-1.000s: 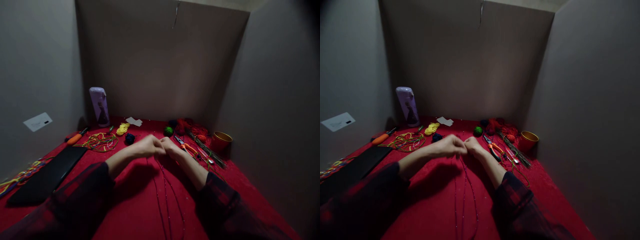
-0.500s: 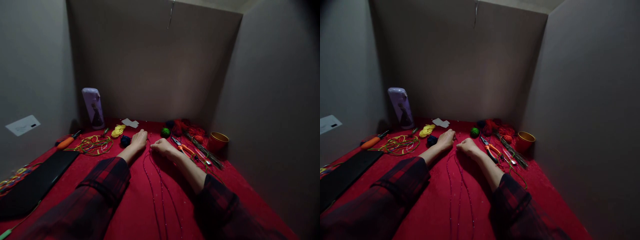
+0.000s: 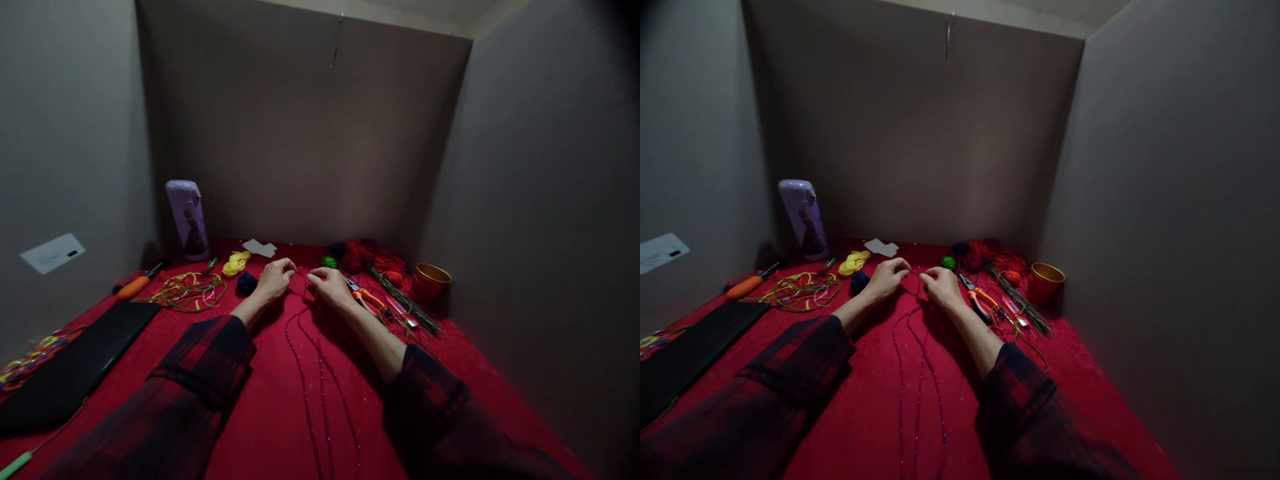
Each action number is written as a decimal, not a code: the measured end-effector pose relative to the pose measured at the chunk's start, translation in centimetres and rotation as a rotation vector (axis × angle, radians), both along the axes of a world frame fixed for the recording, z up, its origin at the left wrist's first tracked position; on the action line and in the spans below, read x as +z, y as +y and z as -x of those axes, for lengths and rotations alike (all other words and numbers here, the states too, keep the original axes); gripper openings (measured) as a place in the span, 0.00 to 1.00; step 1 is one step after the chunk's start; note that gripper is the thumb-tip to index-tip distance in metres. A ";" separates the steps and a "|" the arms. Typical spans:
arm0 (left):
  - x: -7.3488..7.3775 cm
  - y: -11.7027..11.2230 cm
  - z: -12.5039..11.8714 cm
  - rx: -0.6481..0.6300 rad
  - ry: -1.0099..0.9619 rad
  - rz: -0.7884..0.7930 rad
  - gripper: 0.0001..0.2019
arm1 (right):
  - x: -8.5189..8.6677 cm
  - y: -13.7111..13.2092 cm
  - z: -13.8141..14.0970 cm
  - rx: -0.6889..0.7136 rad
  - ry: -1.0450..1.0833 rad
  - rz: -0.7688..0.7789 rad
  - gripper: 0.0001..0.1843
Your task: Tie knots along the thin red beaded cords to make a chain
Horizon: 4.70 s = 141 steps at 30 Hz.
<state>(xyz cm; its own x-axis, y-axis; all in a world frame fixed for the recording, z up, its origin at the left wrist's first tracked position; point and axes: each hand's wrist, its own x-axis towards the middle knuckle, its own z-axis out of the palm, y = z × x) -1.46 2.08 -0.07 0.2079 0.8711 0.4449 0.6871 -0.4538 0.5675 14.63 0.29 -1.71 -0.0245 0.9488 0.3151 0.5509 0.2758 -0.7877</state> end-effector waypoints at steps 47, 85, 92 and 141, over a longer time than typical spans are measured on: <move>0.2 -1.0 -0.7 -0.419 -0.847 0.775 0.03 | -1.1 -0.3 0.4 0.095 0.382 0.102 0.07; -1.3 -0.9 -1.6 -0.117 -0.121 -0.022 0.07 | -1.1 -0.6 0.3 0.215 0.490 0.139 0.06; -1.0 -0.6 -2.0 -0.169 -0.503 0.220 0.02 | -0.8 -1.1 0.4 0.232 0.492 0.130 0.04; -0.1 -1.8 -2.3 -0.103 -0.828 0.636 0.06 | -0.9 -1.0 0.7 0.228 0.259 -0.011 0.06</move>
